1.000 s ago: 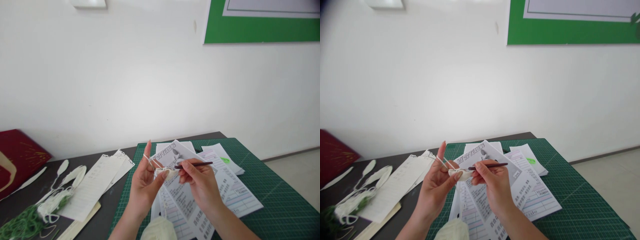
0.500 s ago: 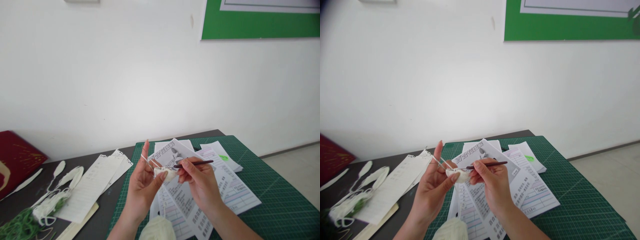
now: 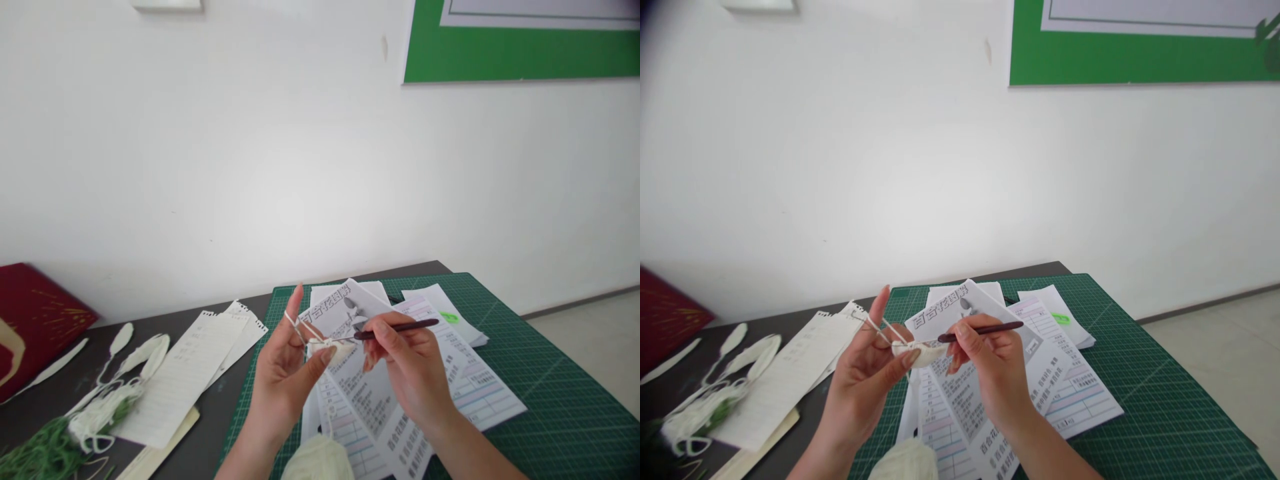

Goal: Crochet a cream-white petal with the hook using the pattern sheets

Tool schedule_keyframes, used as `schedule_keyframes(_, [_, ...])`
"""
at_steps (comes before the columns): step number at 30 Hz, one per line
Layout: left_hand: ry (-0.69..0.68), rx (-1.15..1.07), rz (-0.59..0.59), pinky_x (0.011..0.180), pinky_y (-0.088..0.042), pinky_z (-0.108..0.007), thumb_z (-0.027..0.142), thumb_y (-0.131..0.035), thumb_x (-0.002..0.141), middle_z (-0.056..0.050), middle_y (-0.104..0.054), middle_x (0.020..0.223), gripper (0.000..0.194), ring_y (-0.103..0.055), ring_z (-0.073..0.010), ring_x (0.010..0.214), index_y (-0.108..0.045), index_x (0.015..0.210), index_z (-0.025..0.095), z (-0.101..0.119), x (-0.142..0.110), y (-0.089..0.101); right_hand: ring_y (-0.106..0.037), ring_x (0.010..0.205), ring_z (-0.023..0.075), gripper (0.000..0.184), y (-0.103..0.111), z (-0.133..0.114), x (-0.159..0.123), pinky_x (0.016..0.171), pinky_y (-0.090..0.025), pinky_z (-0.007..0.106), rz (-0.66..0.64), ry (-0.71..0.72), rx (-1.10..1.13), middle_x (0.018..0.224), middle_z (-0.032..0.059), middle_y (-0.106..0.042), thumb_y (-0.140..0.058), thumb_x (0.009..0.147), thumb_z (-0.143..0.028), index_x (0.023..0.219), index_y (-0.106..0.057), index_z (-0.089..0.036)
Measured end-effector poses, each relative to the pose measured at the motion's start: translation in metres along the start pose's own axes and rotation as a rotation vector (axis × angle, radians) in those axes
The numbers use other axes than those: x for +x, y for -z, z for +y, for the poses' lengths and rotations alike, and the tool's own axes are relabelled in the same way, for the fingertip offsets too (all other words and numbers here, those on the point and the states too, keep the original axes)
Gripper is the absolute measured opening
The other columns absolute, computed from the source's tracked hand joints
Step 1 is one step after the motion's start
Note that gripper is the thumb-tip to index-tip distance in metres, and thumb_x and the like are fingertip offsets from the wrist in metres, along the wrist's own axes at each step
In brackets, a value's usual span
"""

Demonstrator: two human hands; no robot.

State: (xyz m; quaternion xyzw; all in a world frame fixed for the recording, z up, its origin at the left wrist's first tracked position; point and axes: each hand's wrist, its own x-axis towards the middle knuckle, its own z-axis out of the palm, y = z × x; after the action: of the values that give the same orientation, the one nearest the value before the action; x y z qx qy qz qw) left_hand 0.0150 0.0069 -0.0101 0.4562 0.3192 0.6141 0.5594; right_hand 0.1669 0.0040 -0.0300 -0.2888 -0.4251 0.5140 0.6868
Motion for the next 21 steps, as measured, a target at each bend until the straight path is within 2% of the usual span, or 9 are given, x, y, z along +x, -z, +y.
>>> schedule_keyframes(6, [0.007, 0.052, 0.025, 0.085, -0.045, -0.029, 0.017, -0.076, 0.07, 0.002, -0.063, 0.069, 0.07, -0.061, -0.015, 0.079, -0.051, 0.135, 0.026, 0.003, 0.001, 0.001, -0.055, 0.049, 0.0085, 0.018, 0.004, -0.001, 0.002, 0.048, -0.046, 0.021, -0.023, 0.016, -0.015, 0.056, -0.0031, -0.06, -0.061, 0.088, -0.029, 0.076, -0.069, -0.018])
schedule_keyframes(9, [0.011, 0.047, 0.0, 0.087, -0.044, -0.029, 0.016, -0.076, 0.07, 0.003, -0.063, 0.069, 0.07, -0.061, -0.0146, 0.08, -0.051, 0.135, 0.028, 0.002, 0.001, 0.003, -0.055, 0.051, 0.0087, 0.018, 0.006, -0.001, 0.002, 0.051, -0.045, 0.022, -0.024, 0.065, -0.072, 0.058, -0.003, -0.06, -0.06, 0.089, -0.029, 0.077, -0.068, -0.018])
schedule_keyframes(13, [0.042, 0.032, -0.051, 0.083, -0.046, -0.028, 0.016, -0.075, 0.071, 0.003, -0.063, 0.068, 0.067, -0.06, -0.0134, 0.075, -0.053, 0.133, 0.029, 0.002, 0.002, 0.007, -0.054, 0.052, 0.0103, 0.018, 0.008, -0.002, -0.001, 0.052, -0.043, 0.024, -0.033, 0.124, -0.143, 0.058, -0.0028, -0.059, -0.059, 0.089, -0.03, 0.078, -0.068, -0.02])
schedule_keyframes(21, [0.131, -0.007, -0.119, 0.074, -0.046, -0.027, 0.013, -0.077, 0.068, 0.002, -0.065, 0.07, 0.067, -0.059, -0.0142, 0.071, -0.057, 0.13, 0.032, 0.003, 0.003, 0.01, -0.052, 0.05, 0.0113, 0.022, 0.008, -0.004, -0.002, 0.05, -0.042, 0.025, -0.015, 0.122, -0.224, 0.054, -0.0032, -0.055, -0.055, 0.091, -0.03, 0.075, -0.066, -0.02])
